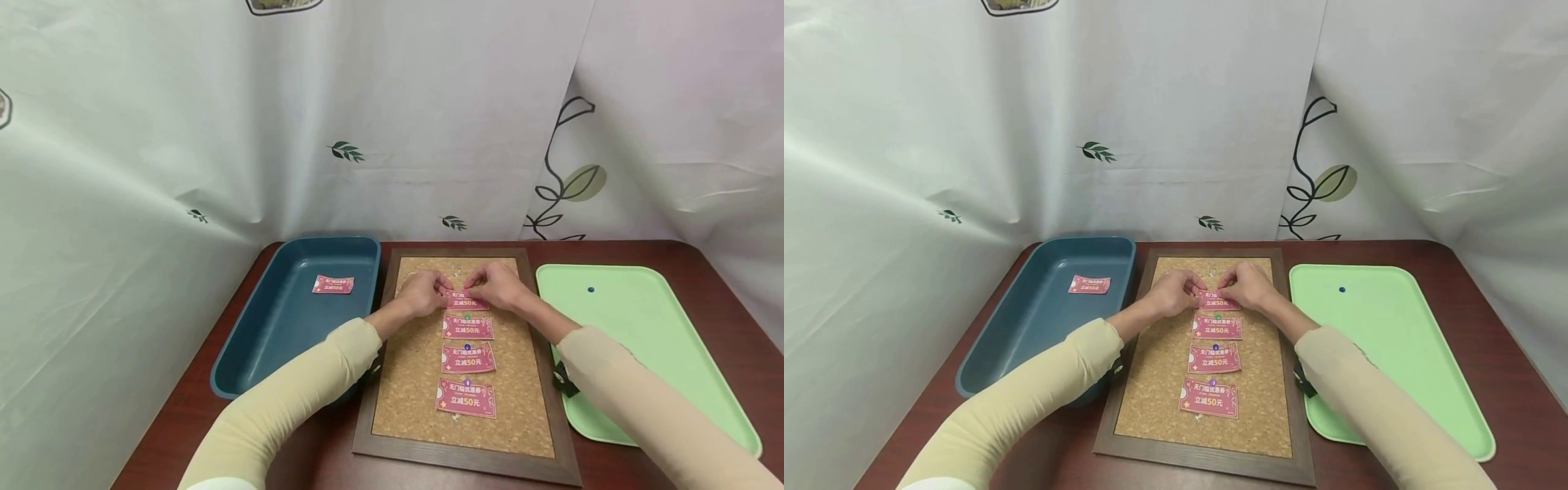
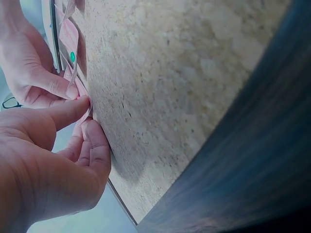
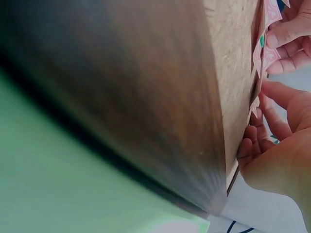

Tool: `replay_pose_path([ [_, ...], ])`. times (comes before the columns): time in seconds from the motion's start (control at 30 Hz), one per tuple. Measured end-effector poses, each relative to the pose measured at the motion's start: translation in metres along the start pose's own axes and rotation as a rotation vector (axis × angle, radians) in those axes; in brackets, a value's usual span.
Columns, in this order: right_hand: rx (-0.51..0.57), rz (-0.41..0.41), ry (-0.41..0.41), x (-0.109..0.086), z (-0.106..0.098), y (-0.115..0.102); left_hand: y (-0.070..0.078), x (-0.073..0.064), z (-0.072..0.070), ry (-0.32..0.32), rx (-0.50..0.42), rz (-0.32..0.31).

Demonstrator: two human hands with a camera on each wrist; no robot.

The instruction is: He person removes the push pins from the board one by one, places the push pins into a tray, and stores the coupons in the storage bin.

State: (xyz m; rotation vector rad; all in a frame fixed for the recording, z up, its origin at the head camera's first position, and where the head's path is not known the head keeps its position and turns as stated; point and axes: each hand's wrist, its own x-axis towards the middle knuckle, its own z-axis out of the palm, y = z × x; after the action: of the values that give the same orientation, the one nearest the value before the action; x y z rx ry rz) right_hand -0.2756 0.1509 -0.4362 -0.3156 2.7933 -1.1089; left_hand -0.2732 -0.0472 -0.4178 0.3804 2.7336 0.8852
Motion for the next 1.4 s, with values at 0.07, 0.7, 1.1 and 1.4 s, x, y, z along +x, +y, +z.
replay_pose_path([
  [0.07, -0.008, 0.009, -0.002, 0.0008, 0.0001, -0.0002, 0.0002, 0.0005, -0.0004, -0.005, 0.007, 0.005],
  [0.7, 0.052, 0.011, -0.015, 0.0030, -0.0024, 0.0024, 0.0016, 0.0022, -0.0017, -0.012, 0.016, 0.023],
  [1.1, 0.039, 0.004, -0.001, 0.0037, -0.0013, 0.0030, 0.0015, 0.0019, -0.0021, -0.016, 0.014, 0.005],
  [1.4, 0.026, 0.001, -0.001, 0.0043, 0.0004, 0.0007, -0.0002, 0.0015, -0.0018, -0.016, -0.009, 0.005],
])
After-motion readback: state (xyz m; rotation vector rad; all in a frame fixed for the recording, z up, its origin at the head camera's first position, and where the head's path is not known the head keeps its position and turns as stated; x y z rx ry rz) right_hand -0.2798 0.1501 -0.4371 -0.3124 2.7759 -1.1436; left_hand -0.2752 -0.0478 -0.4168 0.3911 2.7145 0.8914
